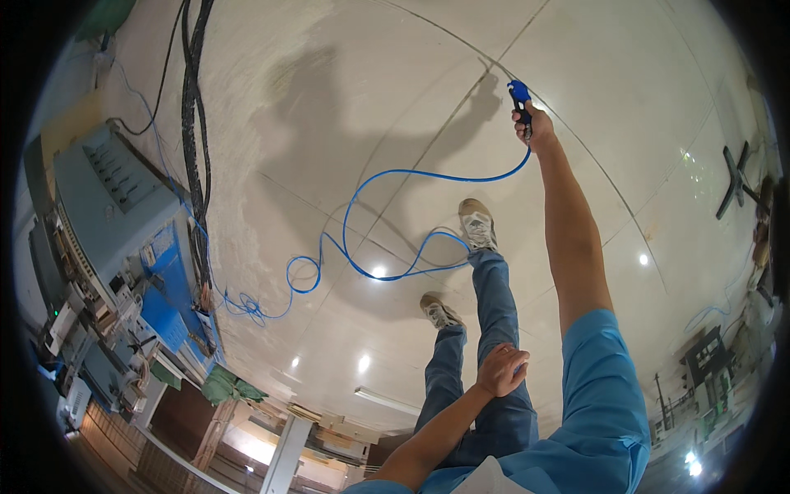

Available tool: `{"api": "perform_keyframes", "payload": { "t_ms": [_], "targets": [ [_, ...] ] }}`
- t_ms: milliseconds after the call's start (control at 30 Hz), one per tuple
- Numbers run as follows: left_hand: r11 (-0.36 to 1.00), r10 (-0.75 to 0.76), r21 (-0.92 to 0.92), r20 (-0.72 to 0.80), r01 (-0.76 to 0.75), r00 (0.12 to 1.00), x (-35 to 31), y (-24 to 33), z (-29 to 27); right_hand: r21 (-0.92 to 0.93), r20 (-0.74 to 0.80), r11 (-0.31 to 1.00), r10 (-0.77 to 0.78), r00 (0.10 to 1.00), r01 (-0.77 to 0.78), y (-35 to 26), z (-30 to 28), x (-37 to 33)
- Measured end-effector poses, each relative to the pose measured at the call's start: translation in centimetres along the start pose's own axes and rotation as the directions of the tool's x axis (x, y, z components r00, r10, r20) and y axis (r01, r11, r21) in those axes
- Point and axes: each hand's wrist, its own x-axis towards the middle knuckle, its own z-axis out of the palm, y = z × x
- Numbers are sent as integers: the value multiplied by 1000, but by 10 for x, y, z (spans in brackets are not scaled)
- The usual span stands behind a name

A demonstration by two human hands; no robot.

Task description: The person uses a blue air gun to blow dust and debris from the floor and the surfaces of large industrial machines. They also measure a machine with a tape measure and place a paper label on it.

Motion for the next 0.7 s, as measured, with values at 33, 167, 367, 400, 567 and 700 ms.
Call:
{"api": "perform_keyframes", "payload": {
  "t_ms": [33, 167, 367, 400, 567, 700],
  "targets": [
    [1000, 1, -19, -18, -1, 1000, 1, 0, -2, -42, 22, 999, 9, 1000, -8, 8, 6, 2],
    [996, 55, -62, -132, -64, 990, 1, -3, -11, -199, -14, 971, 130, 991, -130, 66, 33, 6],
    [992, 94, -61, -223, -110, 970, 2, -7, -22, -285, 14, 941, 194, 981, -182, 136, 84, 5],
    [994, 79, -53, -226, -93, 971, 3, -7, -23, -249, -29, 953, 173, 985, -174, 140, 94, 5],
    [988, 98, -86, -263, -125, 960, -1, -13, -29, -37, 16, 999, 38, 999, -37, 134, 150, 10],
    [988, 86, -98, -263, -115, 961, -13, -24, -36, -373, -23, 924, 78, 997, -81, 145, 188, -3]
  ]
}}
